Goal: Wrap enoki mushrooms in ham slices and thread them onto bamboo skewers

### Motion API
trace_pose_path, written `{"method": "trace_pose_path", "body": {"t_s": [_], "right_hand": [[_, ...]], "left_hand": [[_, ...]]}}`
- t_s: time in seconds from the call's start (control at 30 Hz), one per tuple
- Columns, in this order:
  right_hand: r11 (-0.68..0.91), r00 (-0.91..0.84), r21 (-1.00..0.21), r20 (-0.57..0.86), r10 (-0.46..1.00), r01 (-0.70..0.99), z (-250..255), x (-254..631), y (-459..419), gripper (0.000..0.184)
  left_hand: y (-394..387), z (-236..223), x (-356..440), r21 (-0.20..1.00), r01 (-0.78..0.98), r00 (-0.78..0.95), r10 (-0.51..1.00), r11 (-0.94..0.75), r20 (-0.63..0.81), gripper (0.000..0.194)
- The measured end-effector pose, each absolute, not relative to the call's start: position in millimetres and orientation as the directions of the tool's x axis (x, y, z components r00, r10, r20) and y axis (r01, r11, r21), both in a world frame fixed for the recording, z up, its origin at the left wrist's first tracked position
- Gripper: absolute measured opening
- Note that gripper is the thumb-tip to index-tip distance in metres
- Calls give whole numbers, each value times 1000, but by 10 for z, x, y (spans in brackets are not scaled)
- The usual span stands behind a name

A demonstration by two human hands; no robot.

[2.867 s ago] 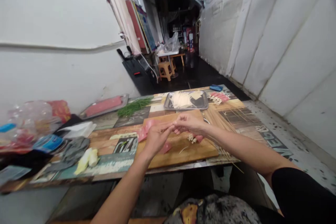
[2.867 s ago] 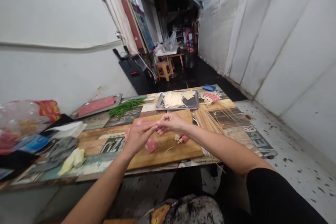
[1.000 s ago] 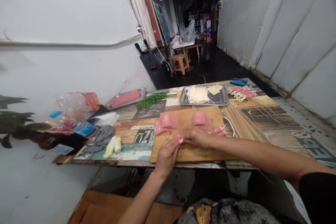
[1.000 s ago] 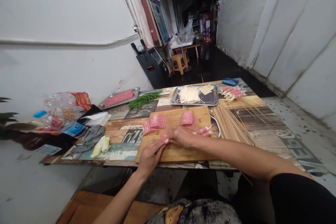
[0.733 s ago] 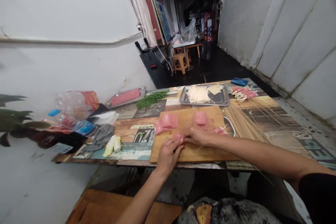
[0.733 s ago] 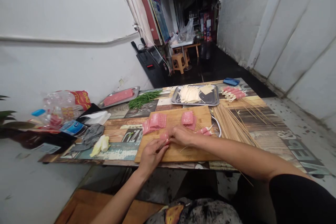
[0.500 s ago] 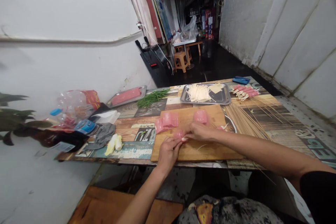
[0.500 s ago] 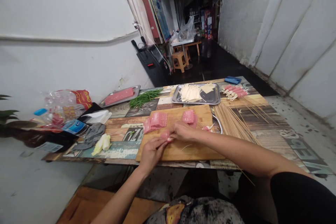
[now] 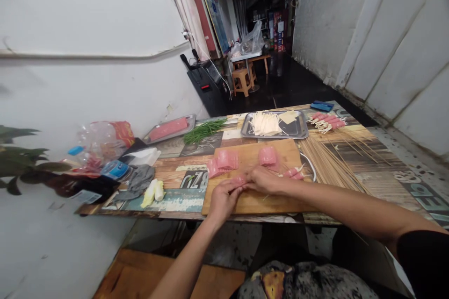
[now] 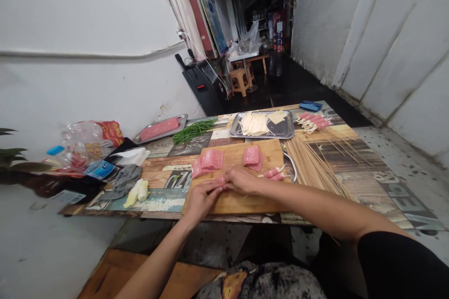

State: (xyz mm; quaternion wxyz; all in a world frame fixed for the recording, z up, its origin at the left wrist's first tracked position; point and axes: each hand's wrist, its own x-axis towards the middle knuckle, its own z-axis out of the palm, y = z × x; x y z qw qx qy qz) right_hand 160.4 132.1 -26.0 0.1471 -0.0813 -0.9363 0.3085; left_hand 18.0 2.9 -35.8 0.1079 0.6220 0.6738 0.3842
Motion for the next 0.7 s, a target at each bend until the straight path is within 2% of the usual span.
{"method": "trace_pose_path", "body": {"t_s": [0.07, 0.13, 0.23, 0.33, 0.4, 0.53, 0.6, 0.7], "right_hand": [[713, -966, -701, 207, 151, -39, -284, 1569, 1423, 15], [608, -973, -792, 185, 140, -63, -311, 1534, 1498, 17], [523, -982, -852, 112, 149, -18, -345, 1482, 1555, 22], [483, -990, -875, 41, 136, 30, -335, 1442, 1585, 21], [506, -987, -858, -9, 160, 90, -297, 1430, 1600, 19], [540, -977, -824, -74, 200, 173, -200, 1430, 1612, 15], [529, -974, -827, -92, 207, 190, -172, 1427, 1605, 15], [541, -967, -811, -110, 231, 222, -160, 1413, 1592, 13]], "left_hand": [[50, -325, 170, 678, 735, -222, 944, -3, 245, 12], [59, -311, 181, 671, 741, -236, 948, 35, 212, 13], [37, -340, 228, 581, 813, -240, 922, 20, 304, 15], [-17, -393, 271, 416, 908, -168, 862, -53, 478, 22], [-55, -418, 278, 253, 959, -41, 815, -131, 578, 23], [-114, -455, 243, -60, 968, 225, 734, -245, 641, 23], [-125, -486, 221, -146, 953, 295, 711, -264, 638, 27], [-110, -535, 208, -188, 947, 319, 711, -260, 627, 26]]}}
